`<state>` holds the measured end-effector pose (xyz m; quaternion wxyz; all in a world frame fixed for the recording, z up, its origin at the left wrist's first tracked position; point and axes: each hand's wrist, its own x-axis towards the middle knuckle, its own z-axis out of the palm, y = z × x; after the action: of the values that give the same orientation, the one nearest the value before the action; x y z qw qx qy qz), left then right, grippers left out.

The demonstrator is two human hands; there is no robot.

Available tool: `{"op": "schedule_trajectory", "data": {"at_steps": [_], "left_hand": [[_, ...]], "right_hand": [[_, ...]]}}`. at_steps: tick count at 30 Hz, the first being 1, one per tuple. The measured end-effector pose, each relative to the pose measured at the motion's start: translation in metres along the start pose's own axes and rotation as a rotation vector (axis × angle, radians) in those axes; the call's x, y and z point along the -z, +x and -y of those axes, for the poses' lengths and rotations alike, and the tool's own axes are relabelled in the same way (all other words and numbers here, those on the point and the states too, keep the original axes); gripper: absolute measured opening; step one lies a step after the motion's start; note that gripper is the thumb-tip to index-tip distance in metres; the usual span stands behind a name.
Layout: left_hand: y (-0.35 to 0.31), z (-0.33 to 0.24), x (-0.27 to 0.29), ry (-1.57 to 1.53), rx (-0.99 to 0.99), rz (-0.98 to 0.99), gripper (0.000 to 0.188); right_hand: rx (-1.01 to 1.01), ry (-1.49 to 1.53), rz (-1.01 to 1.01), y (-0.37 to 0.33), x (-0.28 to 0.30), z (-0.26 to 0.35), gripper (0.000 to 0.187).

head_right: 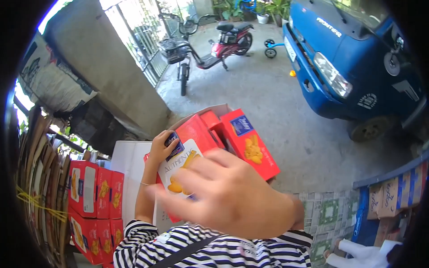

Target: Sorting and arranging boxes of cookies into a larger shipping container.

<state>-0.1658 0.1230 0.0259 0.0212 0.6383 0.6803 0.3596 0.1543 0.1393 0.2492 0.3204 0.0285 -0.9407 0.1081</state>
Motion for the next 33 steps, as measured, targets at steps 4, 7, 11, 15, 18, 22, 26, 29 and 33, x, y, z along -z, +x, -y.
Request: {"op": "schedule_trajectory", "data": {"at_steps": [4, 7, 11, 15, 18, 22, 26, 29, 33], "left_hand": [[0.026, -0.005, -0.037, -0.003, -0.038, 0.151, 0.036], [0.001, 0.084, -0.038, -1.071, 0.248, 0.235, 0.026], [0.024, 0.015, -0.046, -0.080, 0.075, 0.114, 0.023], [0.024, 0.030, -0.036, -0.156, 0.106, 0.129, 0.022], [0.017, 0.025, -0.036, -0.097, 0.102, 0.122, 0.022], [0.017, 0.018, -0.037, -0.079, 0.088, 0.098, 0.023], [0.020, 0.015, -0.035, -0.052, 0.071, 0.137, 0.025], [0.013, 0.021, -0.034, -0.052, 0.118, 0.114, 0.025], [0.017, 0.019, -0.034, -0.068, 0.098, 0.109, 0.024]], "right_hand": [[0.232, 0.151, -0.217, 0.027, 0.017, -0.016, 0.036], [0.219, 0.189, -0.182, 0.030, 0.025, 0.005, 0.034], [0.080, 0.170, -0.133, 0.022, 0.022, 0.005, 0.031], [0.033, 0.197, -0.059, 0.016, 0.035, 0.017, 0.028], [-0.006, 0.188, -0.001, 0.011, 0.049, 0.020, 0.026], [-0.047, 0.182, 0.051, 0.013, 0.060, 0.027, 0.023], [-0.089, 0.192, 0.132, 0.010, 0.070, 0.031, 0.020], [-0.112, 0.218, 0.200, 0.010, 0.075, 0.028, 0.017], [-0.186, 0.244, 0.283, 0.013, 0.078, 0.035, 0.015]]}}
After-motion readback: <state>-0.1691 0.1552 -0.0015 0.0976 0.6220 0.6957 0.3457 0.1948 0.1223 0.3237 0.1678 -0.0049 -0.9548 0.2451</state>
